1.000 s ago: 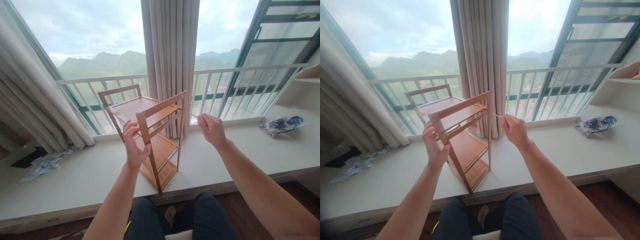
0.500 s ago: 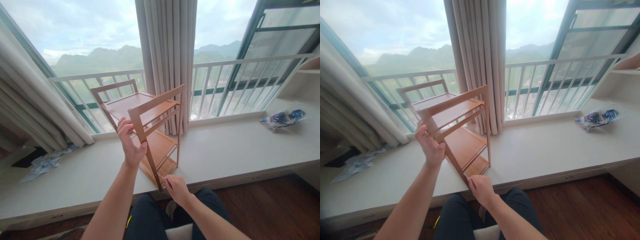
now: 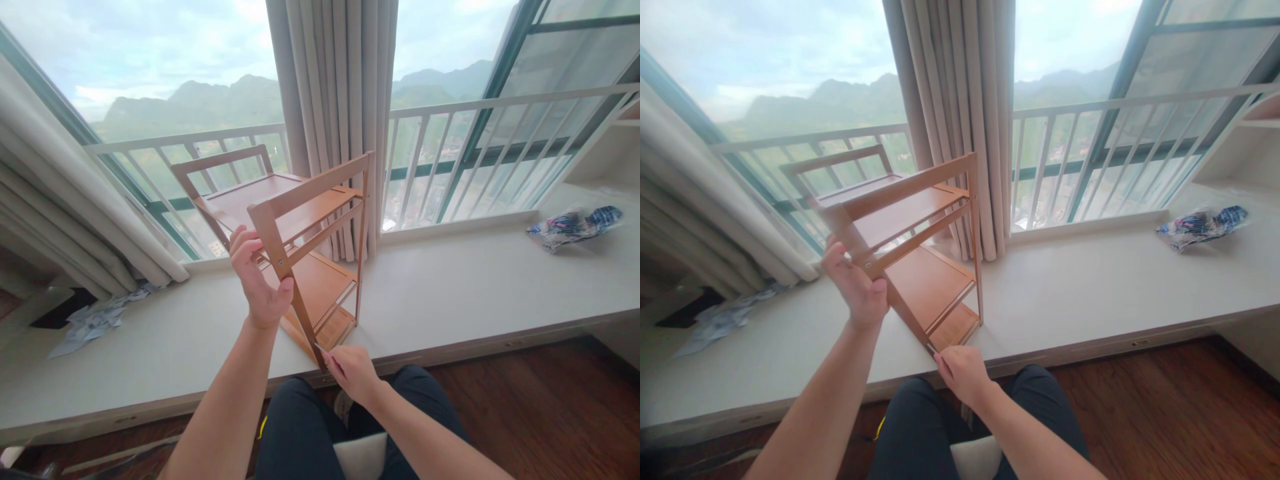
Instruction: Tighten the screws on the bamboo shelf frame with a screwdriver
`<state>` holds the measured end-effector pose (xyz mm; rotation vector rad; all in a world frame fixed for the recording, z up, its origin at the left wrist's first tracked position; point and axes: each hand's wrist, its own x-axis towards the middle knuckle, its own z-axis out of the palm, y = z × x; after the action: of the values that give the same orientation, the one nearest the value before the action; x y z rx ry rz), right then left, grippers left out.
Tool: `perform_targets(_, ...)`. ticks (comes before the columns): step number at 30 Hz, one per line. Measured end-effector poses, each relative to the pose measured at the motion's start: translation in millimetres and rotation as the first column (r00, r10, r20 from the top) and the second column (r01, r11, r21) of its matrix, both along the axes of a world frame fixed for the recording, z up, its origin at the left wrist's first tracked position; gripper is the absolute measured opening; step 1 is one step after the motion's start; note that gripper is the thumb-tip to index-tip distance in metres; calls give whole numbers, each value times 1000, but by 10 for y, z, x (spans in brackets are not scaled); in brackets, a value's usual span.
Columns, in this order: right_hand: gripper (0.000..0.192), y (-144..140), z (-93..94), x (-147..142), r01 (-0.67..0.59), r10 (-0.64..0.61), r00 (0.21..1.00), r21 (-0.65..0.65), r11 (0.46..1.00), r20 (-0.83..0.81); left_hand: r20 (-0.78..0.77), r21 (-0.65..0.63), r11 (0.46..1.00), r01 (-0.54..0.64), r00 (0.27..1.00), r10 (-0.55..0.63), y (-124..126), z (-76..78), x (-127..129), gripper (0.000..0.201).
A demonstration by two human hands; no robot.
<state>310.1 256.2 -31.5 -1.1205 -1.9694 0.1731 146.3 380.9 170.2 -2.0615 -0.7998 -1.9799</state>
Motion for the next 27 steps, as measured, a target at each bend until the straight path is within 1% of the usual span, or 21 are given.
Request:
perform_targets(5,57,1,-4,-23,6,-6,1000,15,1000,3,14,17,999,29,999,-30,14,-13,0,72)
perform_targets(9,56,35,-29,-33,10,-10,1000,34,999,-1,32,42,996,78,996,-80,31,-20,0,72)
perform_targets(14,52,78,-46,-19,-8,5,999,61,998,37,27,3,998,59,998,-60,26,-18,-8,75)
perform_targets(17,51,86,-21,-8,6,-14,997,96,995,77,37,16,997,74,997,-75,23,-12,-6,75)
perform_targets(22,51,57,16,-13,50,-56,993,64,997,100,50,34,996,79,995,-81,33,-20,0,74)
perform_targets(27,53,21,-20,-81,71,-74,993,43,997,88,73,49,992,118,990,-121,34,-23,7,72)
